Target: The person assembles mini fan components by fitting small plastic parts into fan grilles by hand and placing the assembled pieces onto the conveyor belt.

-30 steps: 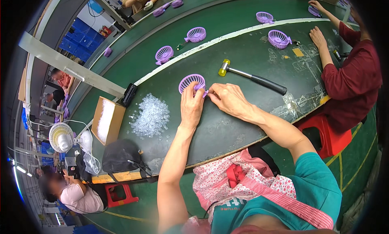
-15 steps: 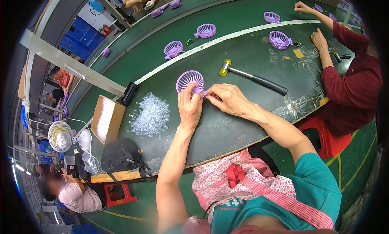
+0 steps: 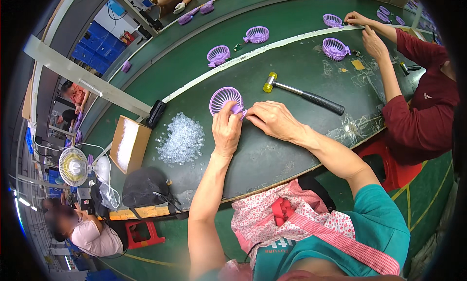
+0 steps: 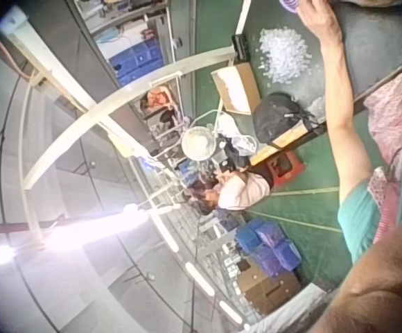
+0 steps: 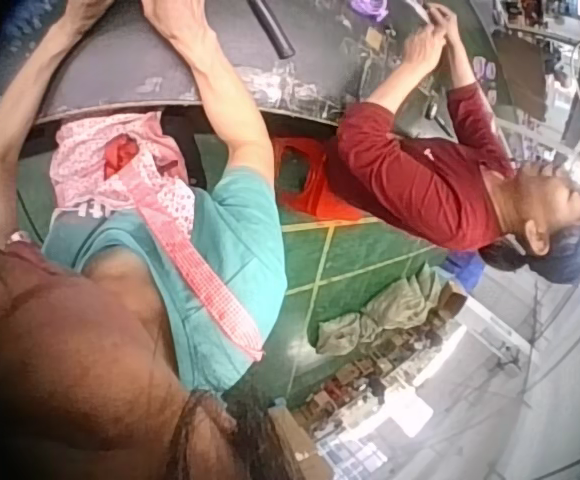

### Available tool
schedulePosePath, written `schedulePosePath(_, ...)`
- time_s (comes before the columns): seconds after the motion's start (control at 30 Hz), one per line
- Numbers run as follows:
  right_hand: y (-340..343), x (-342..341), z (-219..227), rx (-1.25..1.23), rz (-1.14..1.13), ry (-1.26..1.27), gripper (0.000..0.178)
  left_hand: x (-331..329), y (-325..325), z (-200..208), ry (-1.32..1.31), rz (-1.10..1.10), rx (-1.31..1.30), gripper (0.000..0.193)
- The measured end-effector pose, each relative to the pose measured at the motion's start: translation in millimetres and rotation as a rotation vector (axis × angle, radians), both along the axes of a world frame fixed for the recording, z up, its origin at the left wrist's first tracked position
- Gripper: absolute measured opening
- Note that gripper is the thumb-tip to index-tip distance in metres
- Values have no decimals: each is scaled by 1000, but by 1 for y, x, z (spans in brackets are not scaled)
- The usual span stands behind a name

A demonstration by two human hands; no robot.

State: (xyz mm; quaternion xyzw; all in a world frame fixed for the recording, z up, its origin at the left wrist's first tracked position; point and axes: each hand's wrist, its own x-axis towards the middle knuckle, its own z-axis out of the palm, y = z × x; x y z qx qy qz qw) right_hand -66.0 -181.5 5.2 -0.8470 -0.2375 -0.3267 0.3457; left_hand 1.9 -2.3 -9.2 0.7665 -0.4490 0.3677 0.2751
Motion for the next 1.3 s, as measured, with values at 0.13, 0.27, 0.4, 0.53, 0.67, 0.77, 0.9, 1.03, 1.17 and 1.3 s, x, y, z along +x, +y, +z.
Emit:
schedulePosePath(0.13,-1,1,-1,-6,1,3,13,-1,1,0,35,4,60,27)
schedulePosePath(0.27,-2,2,-2,-21,17,2,14,-1,1,0,76,11,71,27)
schedulePosePath(0.4,-3,1,0,24,25,49,13,-1,0,1,97,0,24,27)
schedulePosePath(0.53,-2,0,1,78,22,127,12,0,2,-1,85,-14,40,31)
schedulePosePath(0.67,-2,1,1,87,32,154,13,0,2,-1,94,-20,24,30)
schedulePosePath(0.77,-4,1,3,58,33,126,13,-1,2,-1,205,-45,-5,23)
schedulePosePath(0.9,-9,1,7,68,17,144,11,0,3,2,273,-103,-54,21)
schedulePosePath(1.03,-14,4,7,147,55,232,13,1,6,2,391,-207,-113,25)
schedulePosePath(1.17,-16,3,16,377,168,526,14,-2,4,4,525,-288,-203,22)
schedulePosePath(1.3,-17,4,16,605,260,701,14,-6,3,6,759,-353,-380,19)
